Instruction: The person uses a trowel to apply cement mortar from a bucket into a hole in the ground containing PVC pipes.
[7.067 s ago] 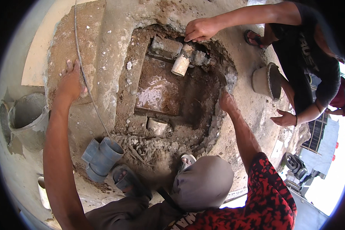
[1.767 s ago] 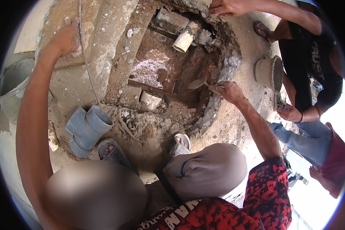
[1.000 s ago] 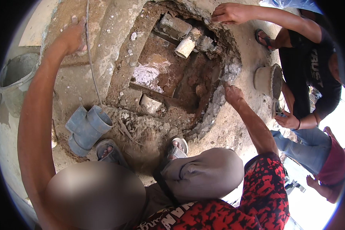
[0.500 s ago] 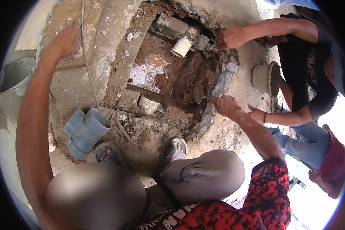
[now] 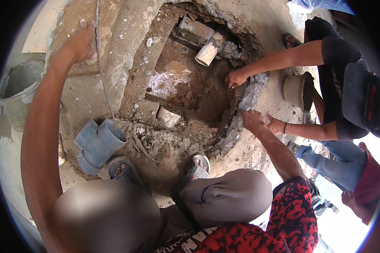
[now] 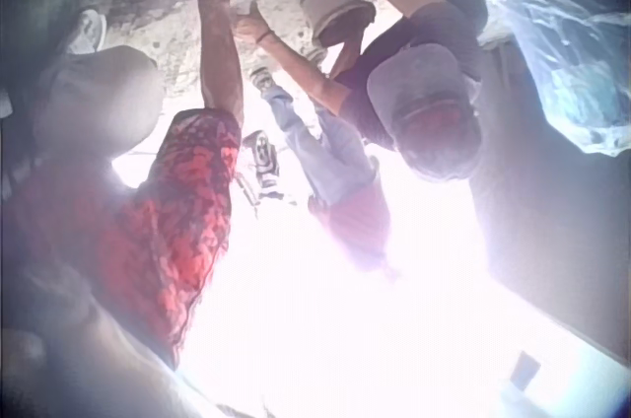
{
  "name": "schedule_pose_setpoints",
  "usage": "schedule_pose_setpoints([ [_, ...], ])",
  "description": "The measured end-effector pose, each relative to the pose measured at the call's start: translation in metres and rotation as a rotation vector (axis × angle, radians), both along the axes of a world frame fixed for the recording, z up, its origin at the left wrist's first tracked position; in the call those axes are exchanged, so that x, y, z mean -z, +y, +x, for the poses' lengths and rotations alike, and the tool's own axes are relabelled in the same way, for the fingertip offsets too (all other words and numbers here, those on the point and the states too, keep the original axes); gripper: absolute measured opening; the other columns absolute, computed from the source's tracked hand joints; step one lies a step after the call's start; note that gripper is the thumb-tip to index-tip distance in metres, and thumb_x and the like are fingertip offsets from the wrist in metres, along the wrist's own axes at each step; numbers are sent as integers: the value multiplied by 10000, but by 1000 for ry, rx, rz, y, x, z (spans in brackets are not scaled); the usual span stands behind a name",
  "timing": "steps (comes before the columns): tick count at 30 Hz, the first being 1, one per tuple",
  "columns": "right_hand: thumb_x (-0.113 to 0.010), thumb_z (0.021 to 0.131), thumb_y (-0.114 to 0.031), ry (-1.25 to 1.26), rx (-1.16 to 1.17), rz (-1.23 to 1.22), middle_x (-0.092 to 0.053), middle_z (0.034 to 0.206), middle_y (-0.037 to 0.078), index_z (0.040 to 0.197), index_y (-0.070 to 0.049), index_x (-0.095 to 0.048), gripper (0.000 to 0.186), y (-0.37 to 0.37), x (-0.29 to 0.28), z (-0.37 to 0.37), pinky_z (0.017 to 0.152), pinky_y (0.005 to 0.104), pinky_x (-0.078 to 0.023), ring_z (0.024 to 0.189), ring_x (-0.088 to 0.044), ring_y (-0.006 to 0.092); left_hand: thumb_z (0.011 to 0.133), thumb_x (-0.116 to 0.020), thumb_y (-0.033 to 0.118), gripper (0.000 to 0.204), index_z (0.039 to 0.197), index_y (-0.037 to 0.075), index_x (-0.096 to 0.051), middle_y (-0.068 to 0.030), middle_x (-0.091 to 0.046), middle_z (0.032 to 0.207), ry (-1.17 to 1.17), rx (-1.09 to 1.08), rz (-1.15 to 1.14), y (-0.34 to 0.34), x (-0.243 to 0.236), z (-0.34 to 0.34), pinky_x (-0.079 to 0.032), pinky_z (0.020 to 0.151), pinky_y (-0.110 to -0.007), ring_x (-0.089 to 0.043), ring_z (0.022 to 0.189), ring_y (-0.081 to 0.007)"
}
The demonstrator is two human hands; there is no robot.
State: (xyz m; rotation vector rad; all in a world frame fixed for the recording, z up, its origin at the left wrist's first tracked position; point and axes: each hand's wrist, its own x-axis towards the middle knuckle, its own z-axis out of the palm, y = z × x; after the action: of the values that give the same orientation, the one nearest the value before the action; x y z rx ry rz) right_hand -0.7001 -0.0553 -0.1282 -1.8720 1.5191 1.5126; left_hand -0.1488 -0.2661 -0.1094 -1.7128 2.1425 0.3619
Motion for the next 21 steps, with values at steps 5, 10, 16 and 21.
schedule_pose_setpoints([
  [5,-393,916,-184,-5,-219,232,-611,1126,149,1218,-55,-512,349,12,-11,32,850,393,-495,1052,-591,270,661,-743,131,985,1428,-22,-144,-316,-271,1399,108,-19,-78,3,20,19,-242,1093,-454,-323,1292,-404],
  [10,-421,891,-192,-116,-195,134,-636,984,171,1246,-36,-474,392,-1,-60,12,837,446,-486,966,-609,303,668,-734,124,983,1434,-11,-133,-314,-257,1407,106,9,-24,2,24,24,-235,1099,-442,-309,1304,-399],
  [16,-370,911,-176,-27,-50,207,-604,1120,201,1185,-43,-499,332,34,33,29,831,467,-504,1045,-594,340,671,-726,120,977,1435,-8,-131,-285,-274,1419,117,10,-192,-19,23,36,-235,1106,-425,-289,1321,-389],
  [21,-422,891,-181,-243,-162,118,-647,922,205,1146,-23,-506,312,-5,-82,55,721,433,-537,884,-646,327,711,-662,104,897,1436,-2,-145,-284,-301,1405,115,23,-51,13,29,33,-288,1085,-400,-320,1301,-395],
])
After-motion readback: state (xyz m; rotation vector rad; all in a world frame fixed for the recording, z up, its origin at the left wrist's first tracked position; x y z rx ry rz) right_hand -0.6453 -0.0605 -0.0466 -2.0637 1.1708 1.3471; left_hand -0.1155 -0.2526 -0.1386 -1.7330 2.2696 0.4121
